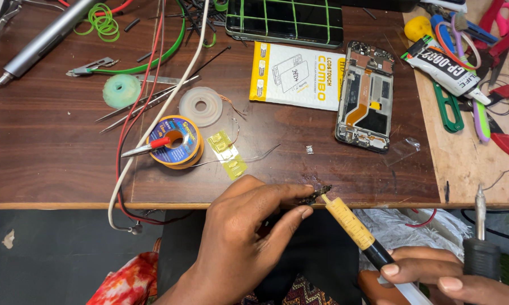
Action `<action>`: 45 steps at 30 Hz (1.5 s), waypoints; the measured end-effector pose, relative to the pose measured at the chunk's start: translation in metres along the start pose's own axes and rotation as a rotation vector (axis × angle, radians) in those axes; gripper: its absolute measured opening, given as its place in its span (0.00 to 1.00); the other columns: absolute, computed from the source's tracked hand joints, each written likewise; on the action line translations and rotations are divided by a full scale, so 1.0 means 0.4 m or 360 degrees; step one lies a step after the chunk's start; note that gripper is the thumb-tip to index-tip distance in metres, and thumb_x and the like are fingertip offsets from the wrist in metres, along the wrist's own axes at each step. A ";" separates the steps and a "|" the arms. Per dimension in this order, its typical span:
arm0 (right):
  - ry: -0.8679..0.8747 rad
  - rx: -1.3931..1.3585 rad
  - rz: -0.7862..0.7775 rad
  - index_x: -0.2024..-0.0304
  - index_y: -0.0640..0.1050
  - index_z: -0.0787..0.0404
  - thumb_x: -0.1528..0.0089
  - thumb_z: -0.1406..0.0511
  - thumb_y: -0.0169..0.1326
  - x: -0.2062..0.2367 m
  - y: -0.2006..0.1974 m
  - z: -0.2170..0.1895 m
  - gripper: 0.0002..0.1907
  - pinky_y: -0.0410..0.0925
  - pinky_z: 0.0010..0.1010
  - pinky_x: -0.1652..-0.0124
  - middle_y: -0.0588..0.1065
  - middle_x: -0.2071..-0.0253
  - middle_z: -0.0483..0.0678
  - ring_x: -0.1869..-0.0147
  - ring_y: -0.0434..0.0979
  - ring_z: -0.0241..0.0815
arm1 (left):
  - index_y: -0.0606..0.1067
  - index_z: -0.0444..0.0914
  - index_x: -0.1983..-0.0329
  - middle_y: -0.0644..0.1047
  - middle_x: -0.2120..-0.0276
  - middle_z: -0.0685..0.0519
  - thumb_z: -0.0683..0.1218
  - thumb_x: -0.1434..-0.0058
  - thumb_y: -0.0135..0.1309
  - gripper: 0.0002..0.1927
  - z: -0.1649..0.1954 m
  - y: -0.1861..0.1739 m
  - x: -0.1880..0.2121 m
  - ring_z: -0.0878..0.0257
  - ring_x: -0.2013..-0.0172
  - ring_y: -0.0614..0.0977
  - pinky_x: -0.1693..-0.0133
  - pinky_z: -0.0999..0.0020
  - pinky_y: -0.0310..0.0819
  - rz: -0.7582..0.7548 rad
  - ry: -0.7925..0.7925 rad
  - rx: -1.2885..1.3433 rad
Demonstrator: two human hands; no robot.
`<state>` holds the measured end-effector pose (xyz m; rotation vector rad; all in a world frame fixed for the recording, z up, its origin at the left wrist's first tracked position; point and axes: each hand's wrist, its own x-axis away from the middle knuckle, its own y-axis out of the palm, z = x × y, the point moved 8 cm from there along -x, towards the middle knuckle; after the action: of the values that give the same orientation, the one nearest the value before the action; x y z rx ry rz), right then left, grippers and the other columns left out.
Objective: The person solders a small circuit board using a soldering iron and flux, then cleans the board and a disassembled phone chassis with a toothbrush. The person places the circuit board into the phone chassis and connects a battery.
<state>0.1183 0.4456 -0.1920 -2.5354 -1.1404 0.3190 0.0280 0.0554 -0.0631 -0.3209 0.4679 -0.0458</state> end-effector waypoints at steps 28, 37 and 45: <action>0.0072 0.0226 -0.0061 0.38 0.65 0.56 0.26 0.59 0.42 -0.022 0.008 -0.018 0.16 0.57 0.51 0.31 0.74 0.37 0.58 0.29 0.72 0.52 | 0.82 0.38 0.53 0.84 0.66 0.53 0.41 0.42 0.66 0.13 0.007 -0.003 0.003 0.60 0.65 0.83 0.65 0.68 0.76 -0.0011 0.0027 -0.0039; 0.0087 0.1162 0.1145 0.49 0.74 0.53 0.47 0.59 0.68 -0.099 0.030 -0.062 0.25 0.73 0.42 0.35 0.81 0.51 0.42 0.43 0.82 0.36 | 0.81 0.37 0.51 0.82 0.67 0.51 0.40 0.43 0.66 0.16 -0.004 -0.009 0.001 0.63 0.67 0.84 0.66 0.71 0.77 0.0032 -0.0131 0.0068; -0.0044 0.1514 0.1408 0.43 0.61 0.65 0.34 0.71 0.67 -0.310 -0.031 -0.277 0.28 0.71 0.37 0.38 0.77 0.46 0.61 0.40 0.81 0.51 | 0.83 0.38 0.52 0.82 0.69 0.53 0.42 0.43 0.65 0.15 -0.041 -0.006 -0.003 0.68 0.69 0.86 0.66 0.75 0.78 -0.0069 -0.0461 0.0267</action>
<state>0.0666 0.3359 -0.0780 -1.9501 0.2331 0.8519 0.0198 0.0483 -0.0758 -0.1686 0.1682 -0.0793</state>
